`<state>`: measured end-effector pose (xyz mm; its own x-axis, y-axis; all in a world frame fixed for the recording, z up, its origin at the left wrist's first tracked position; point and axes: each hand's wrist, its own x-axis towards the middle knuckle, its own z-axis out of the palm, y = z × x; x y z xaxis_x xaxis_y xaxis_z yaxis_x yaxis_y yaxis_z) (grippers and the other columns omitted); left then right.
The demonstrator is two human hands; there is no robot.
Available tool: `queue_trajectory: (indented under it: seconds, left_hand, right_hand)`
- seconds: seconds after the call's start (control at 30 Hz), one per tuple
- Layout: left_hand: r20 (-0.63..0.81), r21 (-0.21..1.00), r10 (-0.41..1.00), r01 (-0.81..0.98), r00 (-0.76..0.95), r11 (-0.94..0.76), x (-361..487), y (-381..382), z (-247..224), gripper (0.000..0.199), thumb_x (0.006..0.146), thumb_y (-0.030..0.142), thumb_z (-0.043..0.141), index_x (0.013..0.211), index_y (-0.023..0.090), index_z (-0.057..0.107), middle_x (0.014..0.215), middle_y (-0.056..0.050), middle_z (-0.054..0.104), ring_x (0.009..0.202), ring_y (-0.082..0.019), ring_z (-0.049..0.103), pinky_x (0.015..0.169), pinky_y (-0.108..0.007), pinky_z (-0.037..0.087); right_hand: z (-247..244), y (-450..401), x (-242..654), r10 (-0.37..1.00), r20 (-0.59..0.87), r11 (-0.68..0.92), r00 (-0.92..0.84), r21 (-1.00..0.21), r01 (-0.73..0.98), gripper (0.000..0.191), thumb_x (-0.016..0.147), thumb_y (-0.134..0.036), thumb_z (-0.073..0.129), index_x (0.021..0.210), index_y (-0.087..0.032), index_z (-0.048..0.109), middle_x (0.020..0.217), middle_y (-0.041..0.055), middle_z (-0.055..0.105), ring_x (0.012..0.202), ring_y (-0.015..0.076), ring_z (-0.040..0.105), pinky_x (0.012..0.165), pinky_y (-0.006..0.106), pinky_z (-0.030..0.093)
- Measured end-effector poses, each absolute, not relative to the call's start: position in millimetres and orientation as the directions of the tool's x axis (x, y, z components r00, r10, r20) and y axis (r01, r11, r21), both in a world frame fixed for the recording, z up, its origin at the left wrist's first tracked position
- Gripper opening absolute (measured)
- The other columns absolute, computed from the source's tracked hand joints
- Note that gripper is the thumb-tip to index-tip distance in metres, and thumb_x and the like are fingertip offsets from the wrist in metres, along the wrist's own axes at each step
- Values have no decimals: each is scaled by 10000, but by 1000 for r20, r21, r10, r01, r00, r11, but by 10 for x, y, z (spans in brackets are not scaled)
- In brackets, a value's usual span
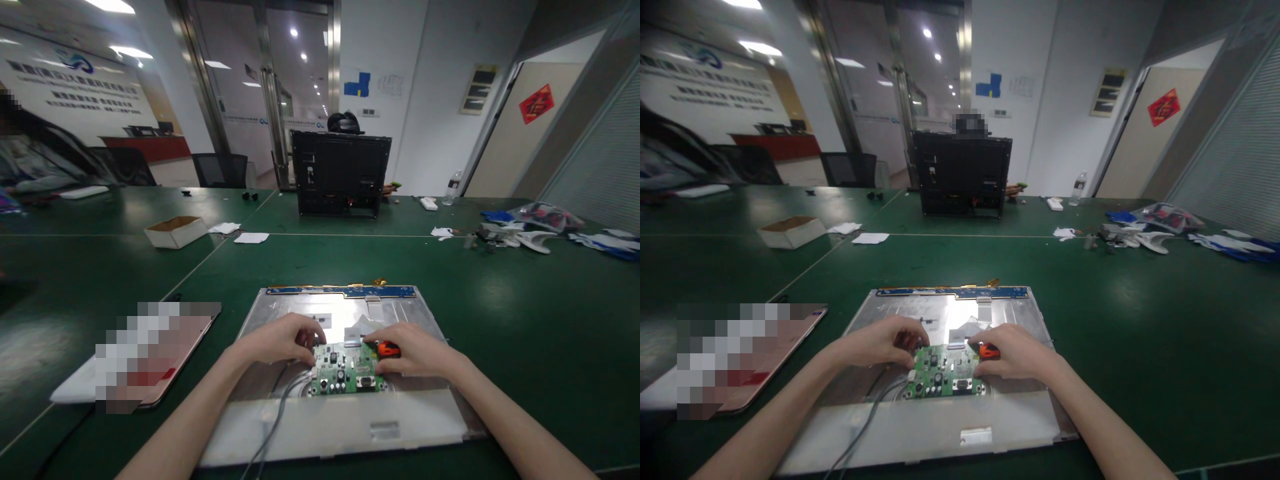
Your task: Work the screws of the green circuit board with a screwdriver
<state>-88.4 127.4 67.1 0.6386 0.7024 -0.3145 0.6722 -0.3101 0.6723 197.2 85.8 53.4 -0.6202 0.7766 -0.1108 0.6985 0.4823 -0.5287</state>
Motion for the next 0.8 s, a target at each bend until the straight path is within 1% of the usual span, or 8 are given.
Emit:
queue_trajectory:
  seconds: [0.23,0.37,0.43,0.5,0.57,0.63,0.7,0.8]
  left_hand:
    - [-327,671,697,676,638,-304,-891,1283,665,309,651,293,708,938,184,669,733,21,555,689,-157,509,595,-251,355]
    - [-343,668,696,685,630,-291,-893,1279,689,340,647,291,718,965,186,661,734,22,552,685,-156,508,594,-251,357]
    - [-346,675,692,681,633,-285,-896,1277,697,368,642,288,726,987,184,653,738,22,555,687,-155,510,599,-249,362]
    - [-340,685,688,670,642,-287,-902,1282,693,374,647,304,728,988,177,645,738,18,561,686,-152,511,602,-248,363]
    - [-313,693,694,655,648,-300,-911,1297,670,336,673,338,711,951,166,634,726,14,561,673,-147,505,595,-246,358]
    - [-255,692,733,648,631,-317,-925,1326,628,273,725,374,661,886,160,608,704,13,551,647,-140,491,581,-247,351]
    - [-167,670,803,663,572,-333,-944,1366,569,226,779,385,590,820,163,568,685,12,538,629,-138,479,579,-253,349]
    - [-28,583,888,729,459,-359,-975,1426,463,192,802,363,538,800,171,539,718,-6,551,674,-166,502,623,-281,373]
  right_hand:
    - [556,862,1970,789,-82,479,-609,-539,693,509,785,-448,627,1253,-251,585,1098,82,675,953,268,608,802,391,449]
    - [644,888,2054,835,161,501,-527,-619,604,308,794,-264,601,1085,-211,688,963,70,708,873,217,636,797,344,460]
    - [683,908,2125,869,315,480,-381,-721,501,224,787,-255,604,968,-193,719,771,35,691,697,164,624,686,290,475]
    - [701,936,2190,918,358,393,-172,-879,269,193,787,-301,602,894,-187,717,530,-28,570,419,91,470,442,215,395]
    - [689,972,2222,960,279,277,-25,-958,-75,244,785,-371,570,861,-184,706,460,-47,507,312,66,343,319,194,281]
    - [638,1011,2209,988,147,127,-43,-945,-301,339,766,-439,521,818,-161,709,518,8,579,349,90,431,321,200,323]
    - [541,1046,2159,987,7,-50,-159,-934,-353,461,768,-508,450,752,-128,711,543,66,616,425,132,520,367,221,391]
    - [340,1077,2061,953,-115,-205,-282,-927,-313,611,806,-588,360,729,-91,707,389,33,504,337,113,398,324,217,306]
